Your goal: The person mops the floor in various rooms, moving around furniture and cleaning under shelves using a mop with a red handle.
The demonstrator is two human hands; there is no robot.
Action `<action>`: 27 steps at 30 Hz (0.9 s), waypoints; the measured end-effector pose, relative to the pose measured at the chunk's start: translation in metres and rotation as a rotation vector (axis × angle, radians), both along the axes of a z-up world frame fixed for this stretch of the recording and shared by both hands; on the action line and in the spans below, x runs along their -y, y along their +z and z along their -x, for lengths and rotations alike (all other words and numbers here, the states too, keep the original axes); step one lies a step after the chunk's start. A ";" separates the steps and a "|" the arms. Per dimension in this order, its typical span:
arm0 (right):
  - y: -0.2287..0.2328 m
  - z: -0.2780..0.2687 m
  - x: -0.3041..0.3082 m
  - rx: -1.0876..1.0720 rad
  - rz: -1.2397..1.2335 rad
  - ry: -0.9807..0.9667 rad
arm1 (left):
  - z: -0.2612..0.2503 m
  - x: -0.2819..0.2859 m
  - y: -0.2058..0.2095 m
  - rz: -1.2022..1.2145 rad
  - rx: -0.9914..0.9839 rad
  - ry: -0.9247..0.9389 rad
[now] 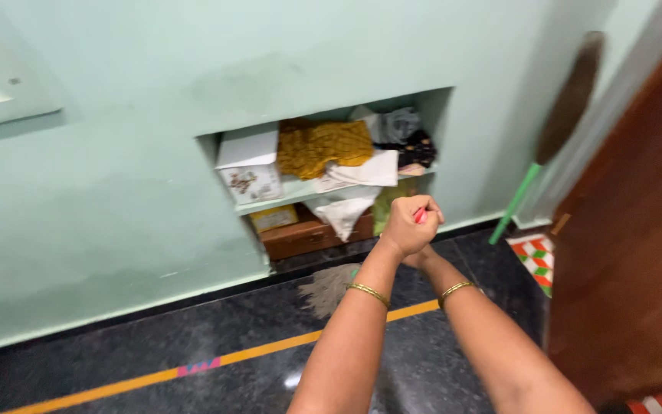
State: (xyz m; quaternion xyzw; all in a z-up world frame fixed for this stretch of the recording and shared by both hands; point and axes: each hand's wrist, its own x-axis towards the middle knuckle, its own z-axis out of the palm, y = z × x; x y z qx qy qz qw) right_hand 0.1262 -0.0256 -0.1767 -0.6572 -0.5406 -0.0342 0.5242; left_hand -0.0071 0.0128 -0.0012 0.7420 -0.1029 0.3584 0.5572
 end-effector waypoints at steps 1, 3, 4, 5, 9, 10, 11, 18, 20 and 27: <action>-0.003 0.007 -0.017 0.092 -0.039 0.030 | 0.008 -0.015 -0.001 0.017 0.015 0.014; -0.007 0.035 -0.045 0.063 -0.012 0.006 | 0.029 -0.044 -0.005 0.060 0.040 0.073; -0.004 0.047 -0.057 -0.045 0.053 -0.049 | 0.037 -0.061 -0.005 0.078 0.061 0.118; -0.001 0.060 -0.069 -0.151 0.121 -0.103 | 0.047 -0.075 -0.007 0.095 0.082 0.164; 0.019 0.108 -0.113 -0.168 0.381 -0.155 | 0.087 -0.131 -0.018 0.185 0.166 0.248; 0.019 0.117 -0.122 -0.173 0.340 -0.130 | 0.094 -0.142 -0.022 0.262 0.154 0.247; 0.016 0.124 -0.131 -0.179 0.300 -0.106 | 0.102 -0.151 -0.027 0.338 0.141 0.246; -0.032 0.152 -0.196 -0.217 0.335 0.041 | 0.153 -0.191 -0.051 0.533 0.314 0.467; -0.037 0.151 -0.207 -0.137 0.423 0.095 | 0.161 -0.193 -0.056 0.580 0.346 0.511; -0.088 0.173 -0.198 -0.191 0.445 0.184 | 0.208 -0.214 -0.093 0.667 0.522 0.722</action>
